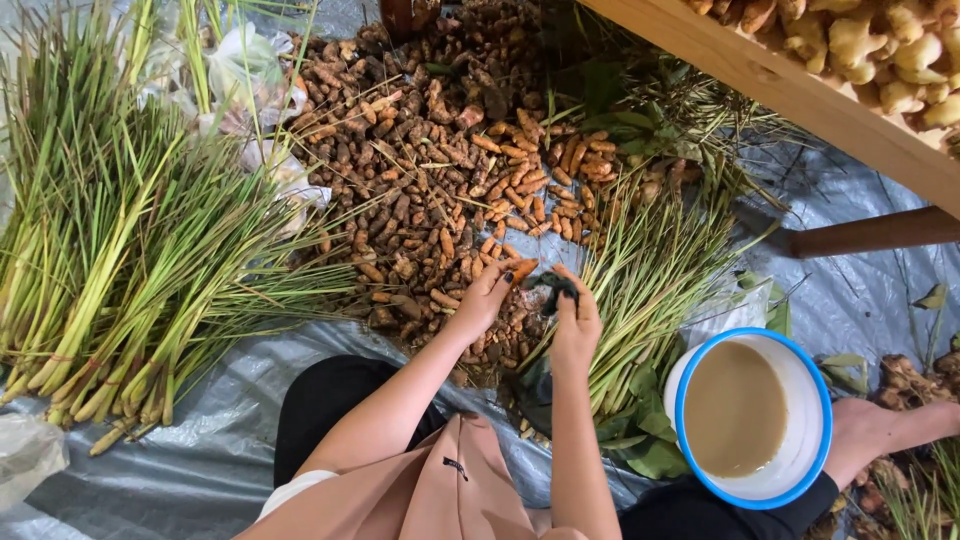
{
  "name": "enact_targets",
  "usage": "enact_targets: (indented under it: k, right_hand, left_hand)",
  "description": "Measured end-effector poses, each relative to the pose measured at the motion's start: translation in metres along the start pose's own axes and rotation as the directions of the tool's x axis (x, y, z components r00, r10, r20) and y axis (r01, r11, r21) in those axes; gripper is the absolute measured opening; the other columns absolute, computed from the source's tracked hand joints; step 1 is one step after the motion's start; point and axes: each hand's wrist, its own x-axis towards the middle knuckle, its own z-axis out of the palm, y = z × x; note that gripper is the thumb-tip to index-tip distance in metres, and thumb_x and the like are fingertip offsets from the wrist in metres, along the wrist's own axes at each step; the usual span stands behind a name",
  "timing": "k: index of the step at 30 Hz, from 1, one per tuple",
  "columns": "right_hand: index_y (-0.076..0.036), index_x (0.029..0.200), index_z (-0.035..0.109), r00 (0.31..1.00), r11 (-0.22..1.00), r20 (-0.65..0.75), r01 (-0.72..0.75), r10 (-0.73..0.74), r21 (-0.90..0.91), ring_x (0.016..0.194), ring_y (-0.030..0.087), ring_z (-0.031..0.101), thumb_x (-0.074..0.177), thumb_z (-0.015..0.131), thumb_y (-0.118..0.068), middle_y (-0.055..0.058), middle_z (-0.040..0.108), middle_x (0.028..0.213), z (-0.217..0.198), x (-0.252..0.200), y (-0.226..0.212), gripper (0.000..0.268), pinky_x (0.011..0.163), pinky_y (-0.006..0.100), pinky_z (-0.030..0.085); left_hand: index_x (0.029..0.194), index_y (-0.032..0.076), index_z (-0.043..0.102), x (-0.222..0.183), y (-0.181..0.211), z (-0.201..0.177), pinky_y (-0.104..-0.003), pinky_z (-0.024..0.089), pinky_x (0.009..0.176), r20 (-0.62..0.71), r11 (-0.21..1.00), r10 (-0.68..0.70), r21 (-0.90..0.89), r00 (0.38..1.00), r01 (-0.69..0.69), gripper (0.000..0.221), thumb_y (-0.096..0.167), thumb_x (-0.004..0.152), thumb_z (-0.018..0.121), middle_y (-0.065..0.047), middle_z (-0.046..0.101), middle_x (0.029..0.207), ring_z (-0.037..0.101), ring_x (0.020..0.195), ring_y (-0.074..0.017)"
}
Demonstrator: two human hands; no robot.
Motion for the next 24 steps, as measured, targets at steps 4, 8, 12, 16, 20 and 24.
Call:
enact_targets:
  k: [4,8,12,16,20,24]
  right_hand:
    - [-0.002,0.117,0.071,0.975,0.995,0.208,0.09,-0.08,-0.04,0.133,0.044,0.053,0.097,0.052,0.014,0.024,0.059,0.142,-0.001,0.024,0.005,0.031,0.109,0.054,0.044]
    - [-0.008,0.129,0.07,0.905,0.922,0.423,0.194,-0.037,-0.336,0.125,0.041,0.06,0.093,0.062,0.011,0.018,0.066,0.132,0.0,0.034,0.019,0.042,0.102,0.051,0.05]
    - [-0.007,0.115,0.073,0.919,0.901,0.392,0.135,0.041,-0.413,0.109,0.034,0.069,0.095,0.071,-0.005,0.011,0.072,0.117,-0.006,0.043,0.056,0.02,0.089,0.047,0.056]
    - [-0.012,0.101,0.075,0.937,0.879,0.344,0.116,0.058,-0.463,0.098,0.027,0.07,0.094,0.075,-0.011,0.004,0.072,0.107,-0.004,0.046,0.075,0.007,0.081,0.04,0.055]
    - [-0.008,0.096,0.072,0.962,0.806,0.27,0.128,0.04,-0.577,0.084,0.036,0.068,0.095,0.07,-0.015,0.012,0.067,0.087,0.006,0.045,0.08,0.007,0.075,0.046,0.054]
    - [-0.005,0.1,0.071,0.974,0.831,0.171,-0.028,0.148,-0.556,0.087,0.044,0.069,0.098,0.064,-0.021,0.021,0.07,0.084,0.008,0.043,0.074,0.017,0.078,0.054,0.053]
  left_hand:
    - [0.147,0.003,0.049,0.004,-0.023,-0.003,-0.044,0.05,0.101,0.025,0.996,-0.079,0.032,0.997,0.079,0.04,0.017,0.111,0.038,-0.02,0.068,0.127,0.064,0.119,-0.0302]
    - [0.149,-0.001,0.047,0.013,-0.059,-0.006,-0.051,0.043,0.107,0.111,0.991,-0.026,0.132,0.994,0.011,0.042,0.014,0.11,0.038,-0.024,0.061,0.135,0.058,0.124,-0.0374]
    - [0.139,0.002,0.057,0.009,-0.048,-0.008,-0.044,0.051,0.089,0.178,0.926,-0.001,0.372,0.984,-0.066,0.036,0.009,0.107,0.041,-0.023,0.07,0.105,0.067,0.098,-0.0341]
    - [0.143,-0.008,0.051,-0.014,-0.004,-0.005,-0.052,0.044,0.107,0.212,0.904,-0.008,0.419,0.977,-0.083,0.041,0.007,0.106,0.042,-0.031,0.061,0.132,0.056,0.126,-0.0453]
    - [0.147,-0.008,0.046,-0.013,-0.003,-0.001,-0.056,0.038,0.112,0.276,0.878,-0.027,0.466,0.961,-0.109,0.044,-0.001,0.104,0.037,-0.032,0.052,0.143,0.047,0.135,-0.0474]
    - [0.148,-0.003,0.047,-0.013,-0.002,0.0,-0.054,0.035,0.116,0.288,0.901,-0.062,0.429,0.956,-0.071,0.046,-0.002,0.103,0.034,-0.028,0.052,0.145,0.047,0.138,-0.0422]
